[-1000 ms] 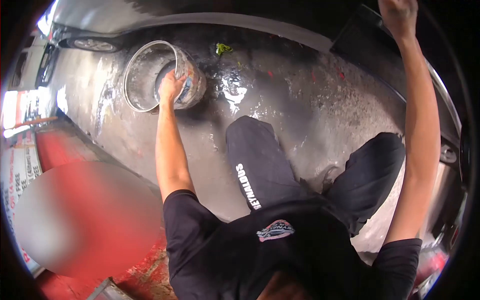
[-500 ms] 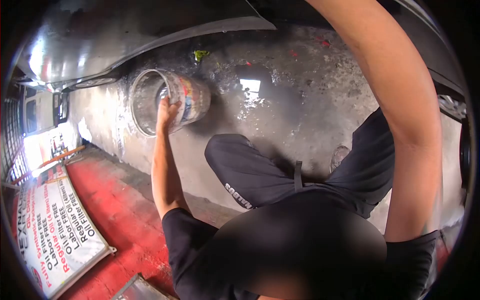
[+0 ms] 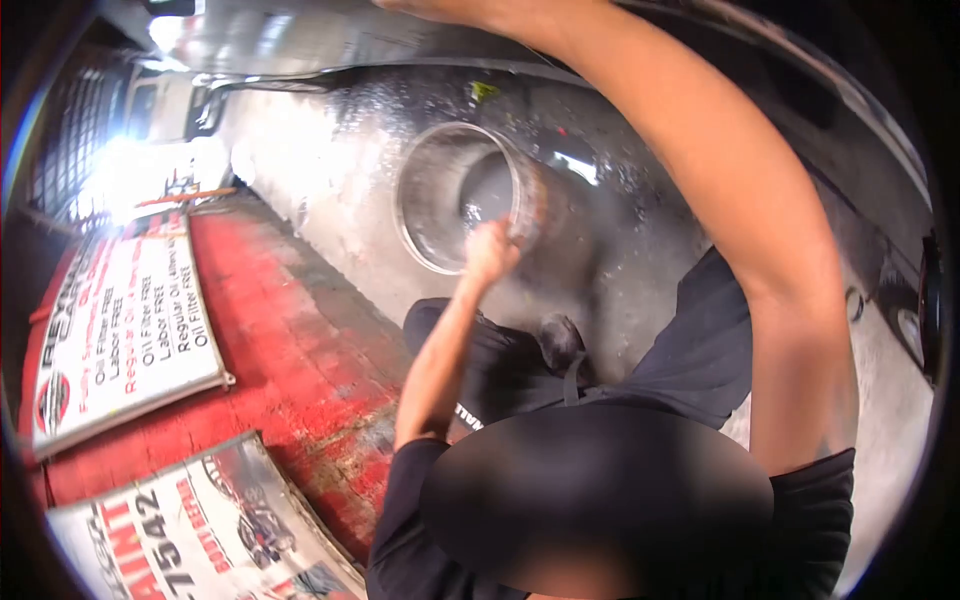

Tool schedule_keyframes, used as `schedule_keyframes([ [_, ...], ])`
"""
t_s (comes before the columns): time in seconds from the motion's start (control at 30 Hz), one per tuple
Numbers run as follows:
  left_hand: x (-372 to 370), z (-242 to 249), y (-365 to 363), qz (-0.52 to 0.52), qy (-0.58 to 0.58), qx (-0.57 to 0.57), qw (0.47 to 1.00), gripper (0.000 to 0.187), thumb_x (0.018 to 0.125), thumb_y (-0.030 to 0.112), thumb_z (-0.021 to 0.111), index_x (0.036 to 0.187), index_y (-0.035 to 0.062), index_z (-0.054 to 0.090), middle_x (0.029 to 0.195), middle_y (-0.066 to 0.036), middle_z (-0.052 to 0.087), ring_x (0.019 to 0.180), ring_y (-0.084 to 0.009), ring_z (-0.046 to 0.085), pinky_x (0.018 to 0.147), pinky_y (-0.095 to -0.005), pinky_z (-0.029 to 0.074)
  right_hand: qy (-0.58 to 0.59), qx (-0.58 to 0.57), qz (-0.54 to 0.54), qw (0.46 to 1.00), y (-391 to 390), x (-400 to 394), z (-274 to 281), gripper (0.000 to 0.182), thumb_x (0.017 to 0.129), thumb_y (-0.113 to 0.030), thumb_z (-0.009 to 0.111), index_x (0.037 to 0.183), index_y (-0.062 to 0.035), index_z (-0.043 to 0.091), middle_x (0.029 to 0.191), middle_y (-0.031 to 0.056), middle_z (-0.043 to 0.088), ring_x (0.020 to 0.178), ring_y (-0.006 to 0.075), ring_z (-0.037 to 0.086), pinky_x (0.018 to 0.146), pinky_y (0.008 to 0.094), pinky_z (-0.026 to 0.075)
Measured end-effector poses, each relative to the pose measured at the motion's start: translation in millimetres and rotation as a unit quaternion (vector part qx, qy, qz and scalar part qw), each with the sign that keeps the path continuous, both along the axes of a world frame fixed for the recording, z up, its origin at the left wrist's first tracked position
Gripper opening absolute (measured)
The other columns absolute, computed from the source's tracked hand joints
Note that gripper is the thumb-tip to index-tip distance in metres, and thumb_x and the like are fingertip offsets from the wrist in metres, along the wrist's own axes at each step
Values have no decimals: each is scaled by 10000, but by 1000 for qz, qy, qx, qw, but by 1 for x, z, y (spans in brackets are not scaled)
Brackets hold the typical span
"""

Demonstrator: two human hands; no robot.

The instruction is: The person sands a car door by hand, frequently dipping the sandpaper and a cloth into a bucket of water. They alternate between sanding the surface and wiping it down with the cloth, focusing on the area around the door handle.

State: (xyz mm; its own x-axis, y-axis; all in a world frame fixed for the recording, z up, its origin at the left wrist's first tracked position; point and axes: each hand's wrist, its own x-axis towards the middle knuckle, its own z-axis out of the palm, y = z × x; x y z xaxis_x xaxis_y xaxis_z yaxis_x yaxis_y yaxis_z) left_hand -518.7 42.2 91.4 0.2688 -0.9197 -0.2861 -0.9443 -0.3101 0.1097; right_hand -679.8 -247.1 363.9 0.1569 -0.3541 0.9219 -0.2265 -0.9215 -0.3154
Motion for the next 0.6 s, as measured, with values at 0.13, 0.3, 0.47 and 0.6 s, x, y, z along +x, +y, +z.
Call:
schedule_keyframes([
  [0.13, -40, 4, 23, 37, -5, -43, 998, 384, 787, 205, 739, 1148, 78, 727, 927, -249, 732, 907, -451, 711, 830, -530, 579, 36, 35, 33, 998, 4, -4, 14, 355, 1023, -318, 567, 811, -40, 633, 679, 203, 691, 606, 414, 691, 564, 527, 548],
  [0.3, -103, 14, 27, -22, 58, 21, 998, 431, 765, 146, 744, 1183, 99, 651, 894, -219, 717, 891, -427, 700, 798, -544, 558, -22, -22, 7, 999, -5, 9, -7, 357, 1031, -326, 636, 794, -75, 544, 657, 111, 618, 553, 320, 617, 502, 394, 487],
  [0.47, -110, 33, 27, -28, 61, 59, 996, 385, 891, 271, 737, 1223, 96, 649, 944, -230, 716, 937, -437, 690, 818, -538, 534, 45, 35, 15, 998, 3, 2, 3, 333, 1033, -376, 578, 867, -91, 624, 758, 134, 710, 647, 354, 693, 558, 470, 546],
  [0.6, -85, 56, 11, -29, 306, 106, 946, 557, 1055, 518, 545, 1341, 50, 641, 1223, -244, 699, 1195, -418, 638, 1015, -449, 492, 40, 12, 18, 999, 1, -2, 3, 304, 1026, -342, 599, 860, -88, 600, 748, 128, 699, 645, 351, 689, 553, 464, 545],
])
